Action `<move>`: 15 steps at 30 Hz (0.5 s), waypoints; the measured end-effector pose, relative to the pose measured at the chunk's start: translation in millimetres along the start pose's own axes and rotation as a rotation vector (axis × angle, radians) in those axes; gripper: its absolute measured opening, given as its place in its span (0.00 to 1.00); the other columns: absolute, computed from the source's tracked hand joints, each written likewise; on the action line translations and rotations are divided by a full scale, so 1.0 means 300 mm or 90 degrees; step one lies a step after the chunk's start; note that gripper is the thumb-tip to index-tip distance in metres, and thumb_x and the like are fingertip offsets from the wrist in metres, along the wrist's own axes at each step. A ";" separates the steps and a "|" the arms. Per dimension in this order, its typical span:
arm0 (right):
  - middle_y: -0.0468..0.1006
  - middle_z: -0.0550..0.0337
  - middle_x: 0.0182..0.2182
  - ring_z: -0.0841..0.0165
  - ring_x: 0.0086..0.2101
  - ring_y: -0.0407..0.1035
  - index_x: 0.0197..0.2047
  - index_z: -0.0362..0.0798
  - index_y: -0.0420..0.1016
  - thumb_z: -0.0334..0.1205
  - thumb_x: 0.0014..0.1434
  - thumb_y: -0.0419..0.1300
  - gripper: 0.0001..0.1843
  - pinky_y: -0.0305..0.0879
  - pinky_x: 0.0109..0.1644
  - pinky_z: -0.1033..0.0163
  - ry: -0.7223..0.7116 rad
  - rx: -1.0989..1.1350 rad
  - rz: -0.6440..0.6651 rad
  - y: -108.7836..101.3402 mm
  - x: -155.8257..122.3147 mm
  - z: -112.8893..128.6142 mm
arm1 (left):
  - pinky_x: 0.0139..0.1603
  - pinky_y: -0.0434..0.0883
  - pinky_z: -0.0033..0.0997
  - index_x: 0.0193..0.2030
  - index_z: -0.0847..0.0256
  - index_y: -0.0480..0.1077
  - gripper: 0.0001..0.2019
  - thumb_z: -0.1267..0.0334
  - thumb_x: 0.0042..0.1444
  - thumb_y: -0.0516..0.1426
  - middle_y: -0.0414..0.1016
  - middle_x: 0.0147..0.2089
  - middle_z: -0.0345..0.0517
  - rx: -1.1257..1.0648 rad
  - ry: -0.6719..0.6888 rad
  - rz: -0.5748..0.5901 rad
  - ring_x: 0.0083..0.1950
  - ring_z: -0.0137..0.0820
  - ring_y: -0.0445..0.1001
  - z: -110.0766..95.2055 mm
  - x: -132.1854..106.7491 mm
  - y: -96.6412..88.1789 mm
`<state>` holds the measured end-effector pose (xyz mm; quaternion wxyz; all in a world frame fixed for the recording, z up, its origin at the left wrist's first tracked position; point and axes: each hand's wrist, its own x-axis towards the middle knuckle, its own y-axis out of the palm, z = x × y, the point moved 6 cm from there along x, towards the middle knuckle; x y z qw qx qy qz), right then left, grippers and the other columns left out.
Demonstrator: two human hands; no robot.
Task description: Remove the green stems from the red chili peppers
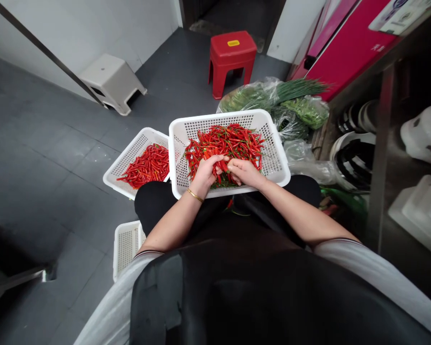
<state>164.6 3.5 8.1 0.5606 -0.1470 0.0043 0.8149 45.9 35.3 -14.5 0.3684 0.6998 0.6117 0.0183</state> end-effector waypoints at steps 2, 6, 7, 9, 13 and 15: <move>0.58 0.74 0.14 0.76 0.14 0.55 0.32 0.49 0.64 0.57 0.62 0.52 0.19 0.57 0.20 0.70 -0.012 -0.003 -0.053 -0.029 -0.003 0.031 | 0.18 0.53 0.23 0.27 0.66 0.70 0.06 0.66 0.43 0.62 0.75 0.25 0.41 -0.028 0.042 -0.024 0.18 0.17 0.58 -0.025 -0.005 0.010; 0.61 0.70 0.14 0.75 0.16 0.58 0.28 0.46 0.70 0.58 0.61 0.53 0.23 0.56 0.23 0.69 0.000 -0.160 -0.025 -0.028 -0.009 0.072 | 0.19 0.55 0.24 0.27 0.65 0.70 0.06 0.65 0.45 0.62 0.76 0.27 0.42 -0.055 0.101 -0.032 0.19 0.17 0.59 -0.075 -0.021 0.033; 0.61 0.69 0.14 0.75 0.17 0.59 0.27 0.46 0.70 0.57 0.62 0.52 0.24 0.56 0.24 0.69 -0.013 -0.184 -0.010 -0.018 -0.012 0.084 | 0.20 0.55 0.24 0.26 0.65 0.70 0.06 0.65 0.45 0.62 0.75 0.26 0.42 -0.053 0.109 -0.032 0.19 0.17 0.59 -0.084 -0.025 0.037; 0.62 0.67 0.14 0.74 0.19 0.60 0.25 0.47 0.69 0.57 0.64 0.48 0.26 0.58 0.27 0.68 -0.068 -0.197 -0.011 -0.004 -0.021 0.118 | 0.19 0.55 0.23 0.26 0.65 0.69 0.07 0.64 0.46 0.62 0.74 0.25 0.41 -0.043 0.102 -0.034 0.19 0.17 0.59 -0.091 -0.030 0.037; 0.69 0.61 0.21 0.71 0.27 0.65 0.22 0.48 0.65 0.56 0.66 0.44 0.28 0.61 0.36 0.65 -0.248 -0.288 0.087 0.037 -0.053 0.197 | 0.17 0.53 0.24 0.20 0.63 0.65 0.12 0.62 0.47 0.62 0.66 0.18 0.39 0.018 -0.043 0.073 0.16 0.18 0.56 -0.046 -0.038 0.058; 0.70 0.60 0.23 0.70 0.28 0.65 0.22 0.49 0.65 0.55 0.66 0.44 0.27 0.60 0.36 0.65 -0.300 -0.352 0.171 0.060 -0.071 0.218 | 0.16 0.53 0.25 0.18 0.63 0.64 0.14 0.62 0.46 0.62 0.63 0.16 0.39 0.053 -0.089 0.146 0.16 0.20 0.56 -0.024 -0.049 0.081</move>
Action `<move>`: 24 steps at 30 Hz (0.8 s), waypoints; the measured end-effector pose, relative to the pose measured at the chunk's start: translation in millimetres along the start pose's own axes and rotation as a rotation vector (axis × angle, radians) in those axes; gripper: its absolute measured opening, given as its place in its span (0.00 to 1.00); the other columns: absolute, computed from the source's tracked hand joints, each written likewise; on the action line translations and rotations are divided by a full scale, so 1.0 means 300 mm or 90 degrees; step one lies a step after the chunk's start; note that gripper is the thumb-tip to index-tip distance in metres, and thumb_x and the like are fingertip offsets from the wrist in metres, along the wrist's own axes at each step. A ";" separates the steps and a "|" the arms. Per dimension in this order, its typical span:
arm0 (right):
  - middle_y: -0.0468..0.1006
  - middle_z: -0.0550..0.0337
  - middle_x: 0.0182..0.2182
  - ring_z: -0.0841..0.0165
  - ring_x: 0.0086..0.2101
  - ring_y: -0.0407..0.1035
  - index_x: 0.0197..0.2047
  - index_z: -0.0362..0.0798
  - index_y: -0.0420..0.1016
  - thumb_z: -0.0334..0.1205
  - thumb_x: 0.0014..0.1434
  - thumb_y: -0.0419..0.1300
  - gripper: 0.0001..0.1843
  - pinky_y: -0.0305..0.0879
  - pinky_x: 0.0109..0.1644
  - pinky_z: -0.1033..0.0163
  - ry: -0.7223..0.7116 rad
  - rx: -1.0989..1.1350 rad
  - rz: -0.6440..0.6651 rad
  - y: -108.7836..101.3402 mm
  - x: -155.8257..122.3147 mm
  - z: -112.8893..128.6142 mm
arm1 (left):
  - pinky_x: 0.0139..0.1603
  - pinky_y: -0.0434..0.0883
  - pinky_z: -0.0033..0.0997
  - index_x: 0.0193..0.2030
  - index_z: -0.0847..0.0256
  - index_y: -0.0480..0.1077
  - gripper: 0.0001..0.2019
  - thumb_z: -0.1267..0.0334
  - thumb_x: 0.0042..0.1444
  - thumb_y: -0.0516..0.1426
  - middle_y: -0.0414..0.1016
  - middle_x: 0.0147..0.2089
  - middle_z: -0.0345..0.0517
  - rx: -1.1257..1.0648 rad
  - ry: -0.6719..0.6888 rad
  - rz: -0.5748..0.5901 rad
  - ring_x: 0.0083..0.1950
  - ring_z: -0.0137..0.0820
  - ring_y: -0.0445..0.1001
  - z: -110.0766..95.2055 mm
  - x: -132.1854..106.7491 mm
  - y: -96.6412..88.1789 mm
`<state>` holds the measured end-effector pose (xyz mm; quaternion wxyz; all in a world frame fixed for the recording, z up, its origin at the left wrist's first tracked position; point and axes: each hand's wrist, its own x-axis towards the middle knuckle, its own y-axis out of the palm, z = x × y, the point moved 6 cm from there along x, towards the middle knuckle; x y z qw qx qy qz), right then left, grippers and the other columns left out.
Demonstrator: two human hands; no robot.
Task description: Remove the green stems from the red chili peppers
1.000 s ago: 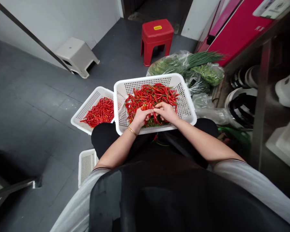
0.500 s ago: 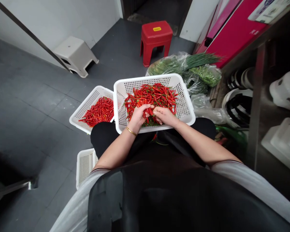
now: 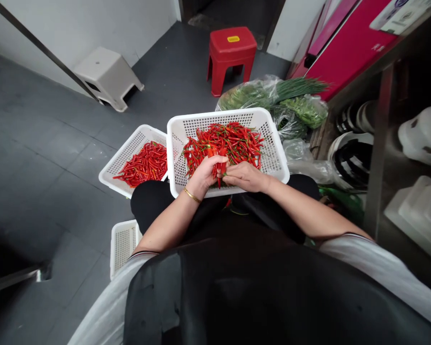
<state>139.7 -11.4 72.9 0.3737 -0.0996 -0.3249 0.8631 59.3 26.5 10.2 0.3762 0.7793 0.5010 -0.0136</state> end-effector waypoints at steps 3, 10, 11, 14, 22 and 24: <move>0.69 0.61 0.21 0.71 0.26 0.63 0.22 0.50 0.66 0.53 0.68 0.43 0.27 0.58 0.35 0.65 -0.051 -0.021 0.088 0.023 0.007 0.056 | 0.19 0.57 0.25 0.18 0.64 0.65 0.12 0.66 0.46 0.61 0.63 0.17 0.40 0.036 0.039 0.011 0.18 0.22 0.60 -0.003 -0.004 0.028; 0.78 0.61 0.29 0.66 0.33 0.71 0.34 0.54 0.79 0.53 0.60 0.57 0.14 0.61 0.38 0.64 0.077 -0.182 0.355 0.028 -0.006 0.004 | 0.17 0.57 0.23 0.20 0.64 0.66 0.05 0.69 0.39 0.60 0.67 0.20 0.41 0.060 0.061 0.032 0.18 0.21 0.61 -0.069 0.009 -0.038; 0.80 0.59 0.33 0.63 0.37 0.73 0.38 0.54 0.80 0.53 0.57 0.61 0.14 0.63 0.40 0.62 0.173 -0.258 0.325 -0.003 -0.014 -0.076 | 0.17 0.56 0.22 0.21 0.63 0.66 0.05 0.68 0.39 0.59 0.67 0.20 0.40 0.025 0.076 0.013 0.18 0.21 0.61 -0.087 0.012 -0.076; 0.80 0.47 0.38 0.53 0.44 0.73 0.37 0.46 0.81 0.43 0.53 0.67 0.11 0.66 0.45 0.55 0.411 -0.433 0.275 -0.038 -0.064 -0.314 | 0.16 0.58 0.21 0.22 0.63 0.66 0.03 0.68 0.38 0.57 0.71 0.23 0.42 -0.042 0.085 -0.035 0.20 0.21 0.63 -0.111 0.012 -0.172; 0.74 0.57 0.20 0.62 0.32 0.74 0.24 0.46 0.74 0.32 0.50 0.66 0.06 0.70 0.40 0.58 0.420 -0.254 0.240 0.041 -0.111 -0.458 | 0.19 0.59 0.21 0.28 0.65 0.71 0.08 0.72 0.36 0.60 0.75 0.26 0.44 0.055 0.063 -0.058 0.23 0.24 0.68 -0.070 0.008 -0.168; 0.74 0.60 0.19 0.67 0.26 0.73 0.26 0.46 0.73 0.35 0.53 0.63 0.06 0.71 0.34 0.62 0.434 -0.128 0.206 -0.001 -0.110 -0.434 | 0.22 0.62 0.23 0.28 0.66 0.72 0.09 0.73 0.36 0.63 0.74 0.25 0.42 0.115 0.065 -0.080 0.23 0.23 0.68 -0.056 0.017 -0.154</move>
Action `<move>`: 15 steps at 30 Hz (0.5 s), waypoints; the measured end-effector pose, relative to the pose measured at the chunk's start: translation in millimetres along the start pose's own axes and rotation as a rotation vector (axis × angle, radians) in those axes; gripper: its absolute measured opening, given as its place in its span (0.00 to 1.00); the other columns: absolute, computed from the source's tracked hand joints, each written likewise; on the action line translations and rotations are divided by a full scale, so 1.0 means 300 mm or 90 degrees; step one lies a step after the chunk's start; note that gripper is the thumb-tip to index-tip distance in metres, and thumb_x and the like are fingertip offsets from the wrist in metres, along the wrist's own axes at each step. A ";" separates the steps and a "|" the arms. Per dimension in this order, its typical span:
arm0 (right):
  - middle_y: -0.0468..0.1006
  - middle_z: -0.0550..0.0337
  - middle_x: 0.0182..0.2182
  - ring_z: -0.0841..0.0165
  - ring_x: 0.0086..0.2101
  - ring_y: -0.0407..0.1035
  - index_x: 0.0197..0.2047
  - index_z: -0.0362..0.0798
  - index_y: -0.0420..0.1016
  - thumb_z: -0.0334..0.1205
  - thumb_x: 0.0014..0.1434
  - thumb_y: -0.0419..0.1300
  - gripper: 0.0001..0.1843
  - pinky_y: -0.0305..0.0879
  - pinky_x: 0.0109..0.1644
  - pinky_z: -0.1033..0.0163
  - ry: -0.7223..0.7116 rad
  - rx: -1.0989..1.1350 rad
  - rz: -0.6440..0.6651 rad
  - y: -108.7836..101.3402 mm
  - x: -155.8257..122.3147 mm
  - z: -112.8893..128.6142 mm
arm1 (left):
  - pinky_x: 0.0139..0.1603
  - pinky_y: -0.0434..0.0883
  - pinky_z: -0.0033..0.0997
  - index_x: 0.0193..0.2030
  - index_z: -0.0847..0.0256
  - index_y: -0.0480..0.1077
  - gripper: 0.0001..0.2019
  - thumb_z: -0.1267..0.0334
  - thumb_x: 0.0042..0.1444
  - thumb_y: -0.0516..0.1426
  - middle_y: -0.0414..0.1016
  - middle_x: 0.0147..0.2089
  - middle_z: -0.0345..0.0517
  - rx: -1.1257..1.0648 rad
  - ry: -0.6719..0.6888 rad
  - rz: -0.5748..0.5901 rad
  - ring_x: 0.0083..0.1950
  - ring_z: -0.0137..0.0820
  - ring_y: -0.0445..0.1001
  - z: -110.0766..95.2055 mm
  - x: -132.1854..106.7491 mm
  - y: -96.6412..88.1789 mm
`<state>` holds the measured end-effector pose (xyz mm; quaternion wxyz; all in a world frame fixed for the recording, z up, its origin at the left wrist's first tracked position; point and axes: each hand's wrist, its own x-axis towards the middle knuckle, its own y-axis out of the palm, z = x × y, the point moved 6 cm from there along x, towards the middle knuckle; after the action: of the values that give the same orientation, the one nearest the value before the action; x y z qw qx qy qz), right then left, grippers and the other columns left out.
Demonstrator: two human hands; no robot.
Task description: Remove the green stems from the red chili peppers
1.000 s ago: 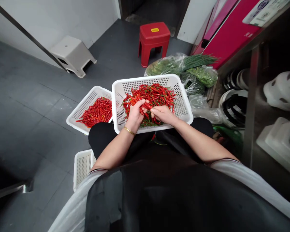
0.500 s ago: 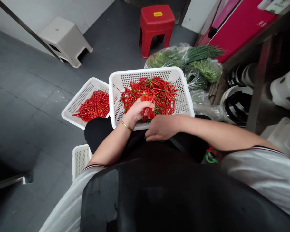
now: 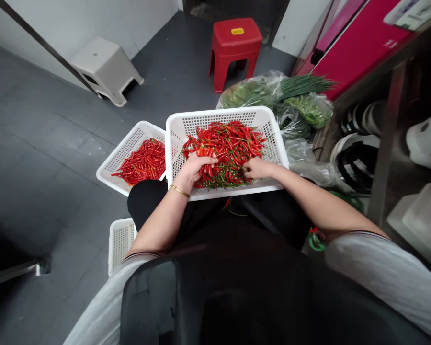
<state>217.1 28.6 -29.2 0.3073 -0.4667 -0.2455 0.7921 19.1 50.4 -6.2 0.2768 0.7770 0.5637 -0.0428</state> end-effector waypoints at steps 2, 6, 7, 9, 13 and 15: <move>0.76 0.61 0.21 0.70 0.22 0.71 0.31 0.46 0.72 0.41 0.58 0.60 0.08 0.70 0.30 0.64 -0.012 0.211 -0.012 -0.032 -0.015 0.028 | 0.25 0.64 0.24 0.28 0.66 0.72 0.11 0.75 0.34 0.65 0.74 0.25 0.41 0.057 -0.001 0.001 0.24 0.23 0.68 0.018 0.006 0.027; 0.77 0.57 0.23 0.69 0.24 0.72 0.32 0.46 0.71 0.51 0.65 0.50 0.19 0.69 0.31 0.63 -0.098 0.382 -0.155 -0.057 -0.014 0.132 | 0.26 0.65 0.25 0.26 0.65 0.71 0.12 0.75 0.33 0.68 0.72 0.22 0.39 0.097 -0.011 0.063 0.23 0.24 0.68 0.058 0.010 0.091; 0.77 0.55 0.24 0.68 0.26 0.73 0.32 0.45 0.71 0.52 0.66 0.49 0.21 0.69 0.33 0.63 -0.123 0.324 -0.221 -0.065 -0.019 0.158 | 0.23 0.63 0.25 0.25 0.65 0.71 0.11 0.73 0.35 0.68 0.70 0.20 0.38 0.093 -0.030 0.065 0.21 0.24 0.66 0.070 0.008 0.098; 0.79 0.50 0.31 0.65 0.34 0.74 0.33 0.44 0.74 0.51 0.67 0.47 0.23 0.67 0.39 0.63 -0.152 0.131 -0.335 -0.077 -0.038 0.202 | 0.19 0.59 0.25 0.22 0.64 0.69 0.10 0.70 0.37 0.68 0.67 0.17 0.38 0.067 -0.073 0.046 0.18 0.23 0.63 0.091 0.005 0.096; 0.78 0.43 0.44 0.58 0.45 0.72 0.44 0.43 0.78 0.50 0.69 0.43 0.26 0.64 0.45 0.60 -0.076 -0.171 -0.337 -0.062 -0.032 0.200 | 0.17 0.58 0.25 0.22 0.64 0.69 0.08 0.72 0.37 0.65 0.68 0.17 0.40 0.002 -0.117 0.005 0.17 0.24 0.64 0.101 0.000 0.065; 0.79 0.42 0.42 0.56 0.45 0.73 0.43 0.43 0.79 0.55 0.67 0.45 0.28 0.65 0.45 0.58 0.021 -0.209 -0.240 -0.031 0.011 0.154 | 0.17 0.59 0.24 0.25 0.65 0.71 0.05 0.72 0.38 0.63 0.70 0.19 0.42 -0.032 -0.137 -0.008 0.18 0.24 0.65 0.099 0.000 0.040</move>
<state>177.1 32.6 -4.4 0.3737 -0.4690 -0.4485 0.6628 37.2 33.7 -26.6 0.3547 0.7571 0.5367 -0.1139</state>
